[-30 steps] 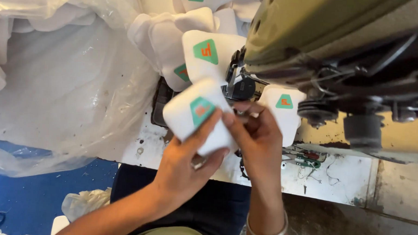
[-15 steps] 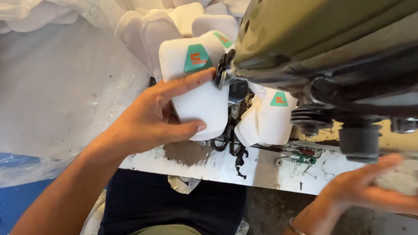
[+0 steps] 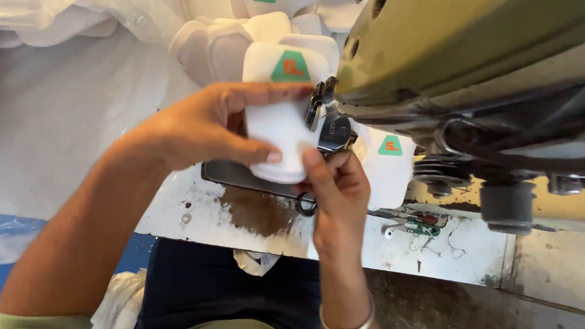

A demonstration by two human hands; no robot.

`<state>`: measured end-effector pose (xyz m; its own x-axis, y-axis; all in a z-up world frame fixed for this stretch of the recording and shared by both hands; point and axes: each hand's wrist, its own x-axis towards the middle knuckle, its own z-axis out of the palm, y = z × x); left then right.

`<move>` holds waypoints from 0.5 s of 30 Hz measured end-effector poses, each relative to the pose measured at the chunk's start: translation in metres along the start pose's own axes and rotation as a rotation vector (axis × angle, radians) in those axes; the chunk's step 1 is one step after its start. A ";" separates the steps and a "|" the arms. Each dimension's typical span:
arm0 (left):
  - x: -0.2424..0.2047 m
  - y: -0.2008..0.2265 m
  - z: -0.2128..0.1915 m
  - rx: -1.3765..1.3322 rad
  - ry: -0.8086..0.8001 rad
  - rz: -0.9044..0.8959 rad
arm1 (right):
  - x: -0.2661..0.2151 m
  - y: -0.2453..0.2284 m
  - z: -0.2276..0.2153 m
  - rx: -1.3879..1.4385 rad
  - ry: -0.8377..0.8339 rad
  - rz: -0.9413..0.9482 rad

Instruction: Processing or stitching white shoe tongue components using an industrial sewing machine.

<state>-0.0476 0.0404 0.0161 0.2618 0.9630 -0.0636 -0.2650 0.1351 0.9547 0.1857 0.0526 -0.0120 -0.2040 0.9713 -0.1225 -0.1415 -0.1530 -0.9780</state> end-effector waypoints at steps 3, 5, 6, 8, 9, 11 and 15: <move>0.010 0.010 -0.008 0.012 -0.010 -0.066 | 0.002 0.001 0.020 0.211 0.020 0.071; 0.015 0.015 -0.011 0.033 -0.018 -0.079 | 0.004 -0.003 0.026 0.265 0.049 0.082; 0.017 0.015 -0.013 0.034 -0.003 -0.085 | 0.005 -0.005 0.028 0.239 0.077 0.069; 0.013 0.012 -0.006 0.035 0.014 -0.093 | 0.005 -0.006 0.029 0.213 0.103 0.058; 0.009 0.008 0.002 0.084 0.130 -0.058 | 0.006 -0.007 0.028 0.202 0.114 0.038; -0.005 -0.006 0.028 0.135 0.246 -0.025 | 0.006 -0.008 0.027 0.193 0.125 0.018; -0.023 -0.044 0.077 0.014 0.664 0.295 | 0.007 -0.007 0.024 0.177 0.086 0.007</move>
<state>0.0295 -0.0052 -0.0024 -0.4386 0.8979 0.0379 -0.2245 -0.1504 0.9628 0.1617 0.0566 -0.0015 -0.1236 0.9808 -0.1506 -0.3105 -0.1823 -0.9329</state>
